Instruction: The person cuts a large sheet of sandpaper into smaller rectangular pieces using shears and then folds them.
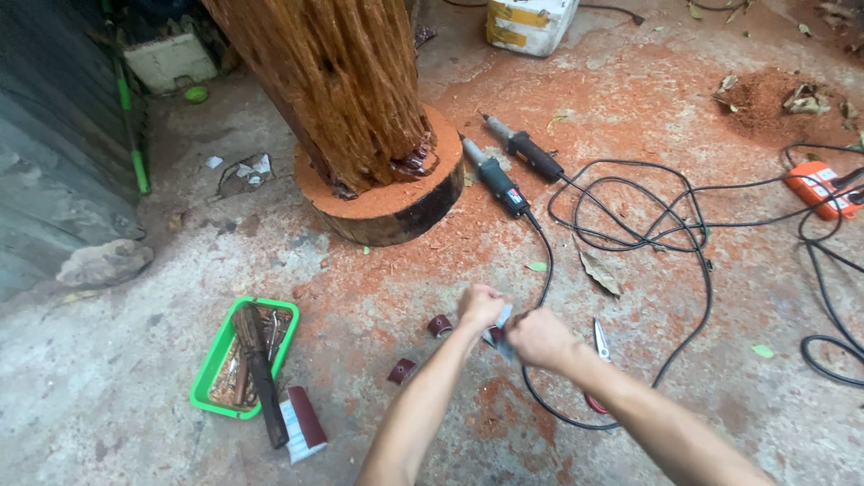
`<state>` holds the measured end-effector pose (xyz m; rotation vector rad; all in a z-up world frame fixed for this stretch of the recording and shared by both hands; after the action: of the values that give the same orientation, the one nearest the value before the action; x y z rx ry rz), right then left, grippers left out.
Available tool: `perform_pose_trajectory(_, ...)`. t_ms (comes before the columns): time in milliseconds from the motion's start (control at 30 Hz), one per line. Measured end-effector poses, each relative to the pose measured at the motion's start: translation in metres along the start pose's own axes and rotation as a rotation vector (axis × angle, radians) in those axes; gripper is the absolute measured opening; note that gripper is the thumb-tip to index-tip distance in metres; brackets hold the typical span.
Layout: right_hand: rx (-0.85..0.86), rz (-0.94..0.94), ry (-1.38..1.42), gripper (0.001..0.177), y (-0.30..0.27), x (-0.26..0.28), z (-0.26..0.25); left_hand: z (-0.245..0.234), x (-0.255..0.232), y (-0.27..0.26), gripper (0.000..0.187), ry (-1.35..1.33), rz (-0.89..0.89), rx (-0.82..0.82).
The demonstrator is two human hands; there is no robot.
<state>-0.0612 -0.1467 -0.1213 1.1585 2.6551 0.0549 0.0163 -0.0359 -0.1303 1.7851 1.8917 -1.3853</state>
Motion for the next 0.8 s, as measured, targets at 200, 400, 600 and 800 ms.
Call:
perform_pose_trajectory(200, 0.078, -0.218, 0.026, 0.020, -0.005, 0.056, -0.036, -0.016, 0.062, 0.056, 0.028, -0.009, -0.171, -0.208)
perform_pose_trajectory(400, 0.146, -0.405, 0.303, 0.024, -0.032, 0.124, -0.081, -0.094, 0.131, 0.123, 0.038, -0.344, -0.152, -0.645)
perform_pose_trajectory(600, 0.222, -0.313, 0.297, 0.037, -0.050, 0.115, 0.094, -0.102, 0.022, 0.045, 0.035, -1.020, 0.423, -0.340)
perform_pose_trajectory(800, 0.876, -0.019, 0.355, 0.034, -0.041, 0.104, 0.154, -0.088, -0.055, -0.055, 0.020, -1.090, 0.341, -0.023)
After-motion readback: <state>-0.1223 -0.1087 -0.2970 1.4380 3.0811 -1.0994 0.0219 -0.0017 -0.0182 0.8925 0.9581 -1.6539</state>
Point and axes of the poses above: each hand's wrist, its own y-axis towards the middle knuckle, its own z-axis out of the palm, x = y × z, the point moved 4 cm from there along y, towards the middle knuckle, and after that the axes turned 7 degrees about x, right-handed, at the moved point
